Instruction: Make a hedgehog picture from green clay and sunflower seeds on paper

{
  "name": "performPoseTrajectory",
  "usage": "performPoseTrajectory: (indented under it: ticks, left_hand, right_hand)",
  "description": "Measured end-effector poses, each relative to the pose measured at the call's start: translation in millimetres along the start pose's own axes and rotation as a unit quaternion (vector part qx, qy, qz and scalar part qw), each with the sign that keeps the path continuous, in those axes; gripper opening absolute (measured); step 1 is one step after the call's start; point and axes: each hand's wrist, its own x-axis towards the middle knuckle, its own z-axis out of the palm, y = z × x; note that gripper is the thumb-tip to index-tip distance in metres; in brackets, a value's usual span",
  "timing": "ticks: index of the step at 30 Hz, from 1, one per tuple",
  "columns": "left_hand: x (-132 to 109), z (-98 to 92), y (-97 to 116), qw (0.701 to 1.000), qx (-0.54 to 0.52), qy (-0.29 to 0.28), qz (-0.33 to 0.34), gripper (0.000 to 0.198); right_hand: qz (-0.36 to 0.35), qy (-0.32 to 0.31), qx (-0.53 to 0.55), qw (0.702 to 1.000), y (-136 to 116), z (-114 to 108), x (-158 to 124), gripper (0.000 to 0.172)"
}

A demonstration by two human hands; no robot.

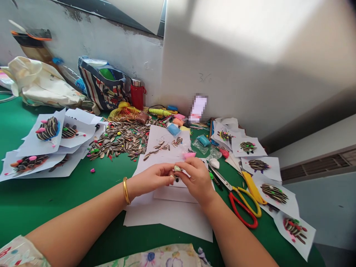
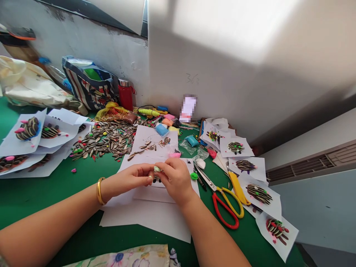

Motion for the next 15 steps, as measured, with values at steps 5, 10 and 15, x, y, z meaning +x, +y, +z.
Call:
performPoseTrajectory:
  ticks: [5,10,15]
  left_hand:
    - [-1.0,0.2,0.6,0.999,-0.017,-0.018,-0.025,0.019]
    - [0.1,-1.5,-3.9,1.000,-0.010,-0.006,-0.024,0.013]
    - [1.7,-1.0,-4.6,0.996,-0.065,0.033,-0.051,0.037]
  right_hand:
    - [0.005,-0.004,-0.004,1.000,1.6,-1.8,1.3,0.037]
    - [-0.027,-0.047,0.060,0.997,2.4,1.4,2.2,0.035]
    - [0.037,-0.002,0.008,0.999,10.0,-7.6,2.1,0.018]
